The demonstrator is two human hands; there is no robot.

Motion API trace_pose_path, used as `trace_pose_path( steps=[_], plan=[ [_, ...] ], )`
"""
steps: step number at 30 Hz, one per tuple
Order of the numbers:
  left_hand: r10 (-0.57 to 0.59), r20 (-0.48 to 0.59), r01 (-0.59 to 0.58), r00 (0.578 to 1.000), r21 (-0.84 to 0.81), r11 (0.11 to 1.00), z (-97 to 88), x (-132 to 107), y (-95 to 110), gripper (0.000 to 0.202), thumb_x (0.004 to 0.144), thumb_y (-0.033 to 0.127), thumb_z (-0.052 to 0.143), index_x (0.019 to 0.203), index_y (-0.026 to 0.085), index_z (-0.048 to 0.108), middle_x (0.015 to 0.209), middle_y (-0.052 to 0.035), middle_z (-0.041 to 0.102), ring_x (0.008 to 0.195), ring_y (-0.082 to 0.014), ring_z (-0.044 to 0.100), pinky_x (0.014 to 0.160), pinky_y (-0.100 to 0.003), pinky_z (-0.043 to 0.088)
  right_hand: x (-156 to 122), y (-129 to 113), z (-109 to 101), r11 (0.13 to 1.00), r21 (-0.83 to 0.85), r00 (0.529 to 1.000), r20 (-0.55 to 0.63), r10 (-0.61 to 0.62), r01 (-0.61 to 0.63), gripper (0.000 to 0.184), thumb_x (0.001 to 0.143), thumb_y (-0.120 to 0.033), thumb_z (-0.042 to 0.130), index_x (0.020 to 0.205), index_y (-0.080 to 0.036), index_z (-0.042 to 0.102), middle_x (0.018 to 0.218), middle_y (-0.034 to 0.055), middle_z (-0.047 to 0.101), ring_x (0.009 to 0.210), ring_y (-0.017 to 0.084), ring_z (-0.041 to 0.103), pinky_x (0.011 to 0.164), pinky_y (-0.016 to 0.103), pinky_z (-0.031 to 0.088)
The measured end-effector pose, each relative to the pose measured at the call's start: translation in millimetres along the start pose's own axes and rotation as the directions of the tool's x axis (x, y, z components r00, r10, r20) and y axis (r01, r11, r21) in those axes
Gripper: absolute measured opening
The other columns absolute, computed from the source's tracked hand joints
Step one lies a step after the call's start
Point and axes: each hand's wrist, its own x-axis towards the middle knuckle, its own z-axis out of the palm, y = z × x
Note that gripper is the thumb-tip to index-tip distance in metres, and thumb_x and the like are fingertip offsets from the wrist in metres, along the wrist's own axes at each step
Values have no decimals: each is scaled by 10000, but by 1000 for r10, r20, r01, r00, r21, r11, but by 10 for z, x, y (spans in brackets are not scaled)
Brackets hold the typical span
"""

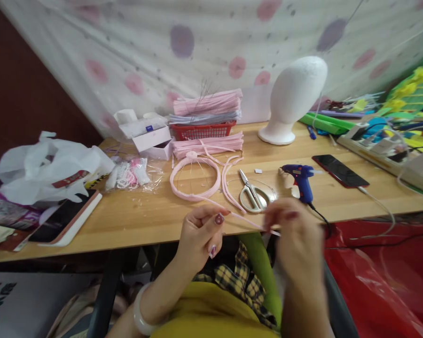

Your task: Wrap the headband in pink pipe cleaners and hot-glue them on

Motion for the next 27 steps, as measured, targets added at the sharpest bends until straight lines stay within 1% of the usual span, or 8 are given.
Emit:
trace_pose_path(
  steps=[3, 4, 6, 10, 18, 22, 25, 27],
  plan=[
    [72, -107, -57, 992, 132, 990, 0, -13, -7, 137, 717, 372, 820, 728, 238, 796, 301, 91, 418, 240, -13, 293, 287, -116, 275, -29, -124, 379, 973, 225, 984, 179, 3, -44, 475, 1042, -484, 308, 726, -200, 519, 602, -26, 465, 531, 108, 445, 494, 236, 347],
    [90, -135, -66, 987, 172, 983, -7, -20, -5, 144, 711, 375, 823, 721, 234, 797, 306, 84, 440, 243, -14, 312, 290, -116, 281, -38, -153, 472, 963, 265, 978, 210, -16, -41, 452, 1042, -466, 330, 713, -202, 492, 600, -32, 453, 532, 103, 434, 502, 236, 340],
    [94, -170, -54, 981, 222, 973, -24, -33, -6, 163, 695, 384, 832, 710, 225, 798, 316, 73, 470, 253, -16, 335, 292, -118, 279, -53, -180, 582, 958, 287, 978, 207, -40, -22, 409, 1039, -420, 387, 697, -203, 443, 599, -45, 427, 535, 94, 406, 517, 235, 322],
    [51, -201, -4, 978, 227, 974, -31, -35, -33, 202, 662, 403, 848, 698, 210, 799, 318, 65, 481, 260, -19, 336, 290, -128, 266, -91, -129, 600, 927, 367, 972, 235, -8, -81, 350, 1042, -378, 402, 739, -205, 435, 621, -56, 403, 522, 84, 361, 506, 233, 300],
    [-1, -208, 22, 978, 102, 994, 19, -36, -47, 220, 609, 414, 874, 650, 216, 789, 333, 57, 516, 254, -13, 321, 285, -138, 255, -197, -41, 652, 838, 487, 958, 253, 134, -245, 363, 1033, -411, 408, 734, -208, 442, 626, -51, 383, 538, 92, 358, 480, 226, 299],
    [-18, -200, 33, 980, 70, 997, 21, -49, -53, 203, 615, 408, 873, 659, 228, 792, 324, 62, 502, 247, -8, 304, 286, -134, 241, -193, -47, 655, 853, 467, 962, 236, 135, -234, 352, 1023, -406, 435, 737, -204, 460, 625, -54, 388, 546, 91, 362, 509, 228, 312],
    [-19, -184, 33, 983, 71, 997, -1, -53, -66, 189, 637, 411, 861, 663, 236, 793, 315, 74, 462, 252, -9, 298, 288, -133, 238, -171, -64, 647, 843, 497, 962, 262, 82, -207, 388, 1034, -430, 375, 728, -206, 459, 609, -54, 379, 525, 95, 355, 490, 232, 298],
    [-12, -180, 31, 984, 103, 994, -25, -62, -84, 174, 658, 398, 852, 665, 235, 792, 315, 79, 446, 258, -13, 306, 291, -135, 233, -161, -67, 642, 862, 481, 970, 238, 46, -159, 406, 1035, -440, 356, 717, -207, 454, 603, -49, 390, 527, 100, 371, 494, 236, 301]
  ],
)
